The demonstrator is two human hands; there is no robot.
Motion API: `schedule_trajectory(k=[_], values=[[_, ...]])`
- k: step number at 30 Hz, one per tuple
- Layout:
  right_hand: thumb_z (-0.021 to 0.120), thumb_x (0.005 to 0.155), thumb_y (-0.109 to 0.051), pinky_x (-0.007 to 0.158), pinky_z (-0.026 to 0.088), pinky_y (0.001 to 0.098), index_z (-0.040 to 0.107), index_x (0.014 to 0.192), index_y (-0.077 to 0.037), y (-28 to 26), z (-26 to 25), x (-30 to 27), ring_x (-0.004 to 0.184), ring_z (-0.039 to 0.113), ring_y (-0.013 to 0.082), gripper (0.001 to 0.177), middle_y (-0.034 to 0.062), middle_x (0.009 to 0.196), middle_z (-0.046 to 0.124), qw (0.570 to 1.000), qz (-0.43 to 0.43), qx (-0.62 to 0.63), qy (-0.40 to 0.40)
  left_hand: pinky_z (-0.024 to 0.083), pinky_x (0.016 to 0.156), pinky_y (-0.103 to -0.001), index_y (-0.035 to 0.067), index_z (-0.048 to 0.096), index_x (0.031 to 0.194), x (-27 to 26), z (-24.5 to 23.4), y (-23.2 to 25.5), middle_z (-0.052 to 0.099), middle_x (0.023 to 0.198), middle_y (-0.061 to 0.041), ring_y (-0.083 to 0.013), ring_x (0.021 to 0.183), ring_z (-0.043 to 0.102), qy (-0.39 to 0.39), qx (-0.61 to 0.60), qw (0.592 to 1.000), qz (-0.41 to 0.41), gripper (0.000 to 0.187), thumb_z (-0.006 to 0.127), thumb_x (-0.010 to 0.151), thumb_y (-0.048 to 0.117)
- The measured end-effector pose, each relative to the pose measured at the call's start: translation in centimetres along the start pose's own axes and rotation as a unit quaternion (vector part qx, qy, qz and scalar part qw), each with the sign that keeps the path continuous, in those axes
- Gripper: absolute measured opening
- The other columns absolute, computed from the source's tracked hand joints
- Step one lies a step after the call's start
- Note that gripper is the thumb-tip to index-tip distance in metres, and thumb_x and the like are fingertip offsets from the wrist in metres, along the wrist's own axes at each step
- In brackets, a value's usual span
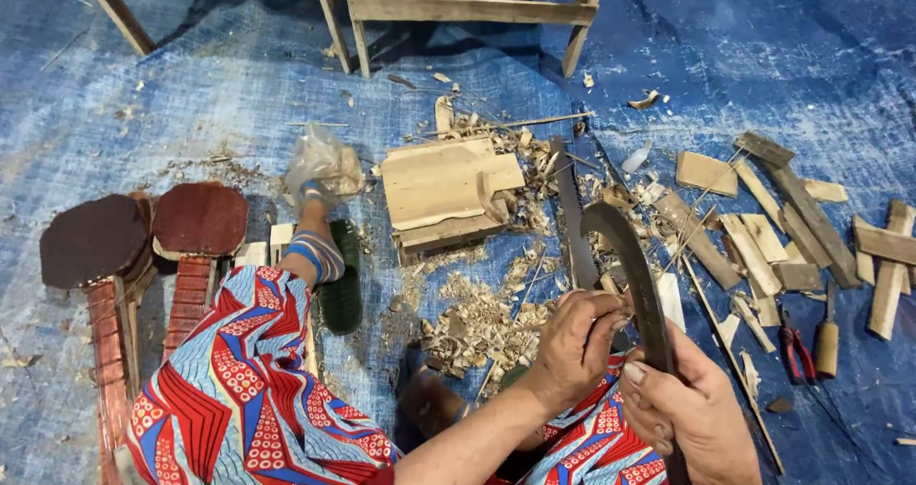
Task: Carving and sawing wooden components to assemble a stringed instrument.
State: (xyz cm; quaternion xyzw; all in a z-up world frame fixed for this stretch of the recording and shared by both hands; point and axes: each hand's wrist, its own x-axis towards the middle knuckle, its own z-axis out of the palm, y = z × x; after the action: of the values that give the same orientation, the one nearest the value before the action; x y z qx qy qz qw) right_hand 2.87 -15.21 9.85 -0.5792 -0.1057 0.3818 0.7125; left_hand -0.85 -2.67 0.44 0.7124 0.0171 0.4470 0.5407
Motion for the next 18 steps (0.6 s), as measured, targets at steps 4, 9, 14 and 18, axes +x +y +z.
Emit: schedule_trajectory(k=[4,9,14,18], values=[[0.056,0.087,0.007,0.024,0.019,0.025,0.056,0.131,0.0,0.1,0.0,0.0,0.033,0.024,0.0112,0.044,0.0076,0.052,0.029,1.0,0.019,-0.007,0.005,0.055,0.095,-0.042,-0.001,0.058,0.12,0.2,-0.1,0.3,0.066,0.113,-0.018,-0.0338,0.106,0.065,0.004,0.001,1.0,0.003,0.016,0.052,0.108,0.009],[0.057,0.087,0.006,0.025,0.019,0.0256,0.056,0.134,0.0,-0.5,1.0,-0.1,0.033,0.024,0.0114,0.047,0.007,0.051,0.028,0.999,0.025,-0.014,0.018,0.056,0.094,-0.041,0.001,0.058,0.121,0.3,-0.2,0.3,0.065,0.114,-0.018,-0.0331,0.106,0.066,0.002,-0.009,1.0,-0.011,0.016,0.053,0.108,0.01],[0.056,0.085,0.008,0.026,0.019,0.0258,0.057,0.135,-0.001,-0.1,1.1,-0.2,0.035,0.022,0.011,0.051,0.0071,0.054,0.027,0.998,0.033,-0.014,0.051,0.057,0.093,-0.041,0.001,0.059,0.123,0.2,-0.4,0.8,0.065,0.114,-0.018,-0.0333,0.106,0.067,0.0,-0.007,1.0,-0.018,0.017,0.054,0.109,0.01],[0.058,0.085,0.005,0.025,0.019,0.026,0.056,0.137,-0.002,0.2,0.8,0.2,0.034,0.023,0.011,0.052,0.0064,0.052,0.027,0.999,0.031,-0.019,0.033,0.055,0.095,-0.043,0.001,0.059,0.123,0.3,-0.3,0.4,0.065,0.114,-0.018,-0.0345,0.108,0.065,-0.006,0.006,1.0,-0.009,0.018,0.052,0.108,0.009]])
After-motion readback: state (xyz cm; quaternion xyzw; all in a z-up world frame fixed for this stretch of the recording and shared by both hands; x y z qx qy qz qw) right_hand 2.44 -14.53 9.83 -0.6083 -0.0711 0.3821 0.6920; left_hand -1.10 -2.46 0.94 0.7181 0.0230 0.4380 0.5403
